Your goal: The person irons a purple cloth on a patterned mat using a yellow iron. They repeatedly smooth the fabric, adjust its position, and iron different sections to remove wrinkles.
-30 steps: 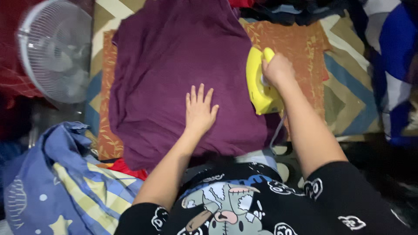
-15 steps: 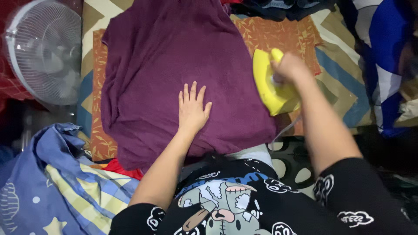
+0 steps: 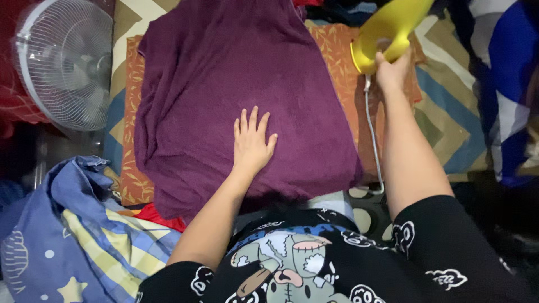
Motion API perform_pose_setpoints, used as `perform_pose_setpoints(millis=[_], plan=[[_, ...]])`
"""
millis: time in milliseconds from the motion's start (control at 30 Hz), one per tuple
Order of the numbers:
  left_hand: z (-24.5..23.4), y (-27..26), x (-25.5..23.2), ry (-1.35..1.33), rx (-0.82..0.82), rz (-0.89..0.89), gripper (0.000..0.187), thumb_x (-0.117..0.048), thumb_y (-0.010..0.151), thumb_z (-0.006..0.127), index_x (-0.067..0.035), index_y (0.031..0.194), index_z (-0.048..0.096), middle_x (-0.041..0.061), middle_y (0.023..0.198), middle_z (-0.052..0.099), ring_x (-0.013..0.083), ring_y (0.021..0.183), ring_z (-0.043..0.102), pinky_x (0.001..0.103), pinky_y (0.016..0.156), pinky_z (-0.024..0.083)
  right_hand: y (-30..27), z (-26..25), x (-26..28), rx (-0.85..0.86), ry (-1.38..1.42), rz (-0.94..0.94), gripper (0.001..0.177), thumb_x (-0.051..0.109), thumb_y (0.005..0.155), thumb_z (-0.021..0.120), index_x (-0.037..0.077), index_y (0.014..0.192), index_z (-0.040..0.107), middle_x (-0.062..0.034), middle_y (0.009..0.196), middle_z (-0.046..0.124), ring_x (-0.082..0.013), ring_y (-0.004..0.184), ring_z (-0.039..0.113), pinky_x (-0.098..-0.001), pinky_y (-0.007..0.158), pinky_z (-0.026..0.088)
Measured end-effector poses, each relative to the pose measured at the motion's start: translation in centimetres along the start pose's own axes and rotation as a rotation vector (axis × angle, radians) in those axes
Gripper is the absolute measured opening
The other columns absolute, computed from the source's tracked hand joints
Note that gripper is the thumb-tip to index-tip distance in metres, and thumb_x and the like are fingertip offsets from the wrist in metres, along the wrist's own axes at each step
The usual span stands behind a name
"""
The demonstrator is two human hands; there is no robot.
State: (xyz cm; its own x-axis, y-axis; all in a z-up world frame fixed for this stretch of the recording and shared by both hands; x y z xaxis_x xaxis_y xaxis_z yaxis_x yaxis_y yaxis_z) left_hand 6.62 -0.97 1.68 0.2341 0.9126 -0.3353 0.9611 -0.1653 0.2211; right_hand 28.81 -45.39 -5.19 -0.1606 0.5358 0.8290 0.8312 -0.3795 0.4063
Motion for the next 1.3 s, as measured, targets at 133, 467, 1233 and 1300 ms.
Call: perform_pose_setpoints(millis=[133, 467, 1233, 1300], plan=[[-0.1, 0.2, -0.5, -0.017, -0.037, 0.023, 0.064, -0.039, 0.091, 0.067, -0.010, 0.146, 0.054, 0.021, 0.156, 0.041, 0.0451, 0.147, 0.032, 0.058, 0.119, 0.025, 0.1, -0.8, -0.7, -0.011, -0.141, -0.056, 0.072, 0.013, 0.093, 0.087, -0.004, 0.145, 0.040, -0.0222, 0.138, 0.053, -0.0353, 0.128, 0.053, -0.0441, 0.109, 0.041], [-10.5, -1.3, 16.7, 0.278, -0.596, -0.475, 0.069, -0.031, 0.077, 0.083, 0.007, 0.131, 0.064, 0.033, 0.143, 0.048, 0.0517, 0.133, 0.037, 0.059, 0.109, 0.030, -13.5, 5.4, 6.9, 0.338, -0.314, 0.223, 0.045, 0.028, 0.087, 0.086, -0.003, 0.112, 0.065, -0.0191, 0.104, 0.071, -0.0292, 0.096, 0.068, -0.0389, 0.086, 0.052], [-11.2, -0.7, 6.8, -0.209, 0.067, 0.041, 0.043, -0.028, 0.067, 0.088, -0.012, 0.105, 0.077, 0.014, 0.107, 0.075, 0.0361, 0.107, 0.068, 0.047, 0.100, 0.051, -13.1, -1.8, 10.7, 0.616, -0.564, 0.196, 0.052, 0.047, 0.084, 0.084, 0.003, 0.110, 0.074, -0.0190, 0.102, 0.076, -0.0327, 0.094, 0.073, -0.0448, 0.085, 0.056], [-9.3, -1.2, 2.9, -0.319, 0.165, 0.267, 0.055, -0.027, 0.047, 0.095, -0.007, 0.095, 0.079, 0.024, 0.107, 0.069, 0.0484, 0.103, 0.060, 0.055, 0.091, 0.047, -13.9, 0.5, 11.6, 0.512, -0.597, 0.136, 0.049, 0.043, 0.085, 0.083, 0.003, 0.111, 0.074, -0.0209, 0.101, 0.075, -0.0367, 0.095, 0.072, -0.0471, 0.083, 0.055]])
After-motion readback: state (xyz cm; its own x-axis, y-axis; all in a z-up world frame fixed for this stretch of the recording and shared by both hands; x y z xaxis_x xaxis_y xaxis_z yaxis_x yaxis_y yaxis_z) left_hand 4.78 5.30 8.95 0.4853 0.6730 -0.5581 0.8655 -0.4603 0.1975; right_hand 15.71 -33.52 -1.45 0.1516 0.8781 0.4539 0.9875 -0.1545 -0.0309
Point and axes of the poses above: each hand's wrist, its own y-axis towards the middle knuckle, its own z-axis out of the palm, x = y × z, the point moved 7 cm from there along y, towards the middle knuckle
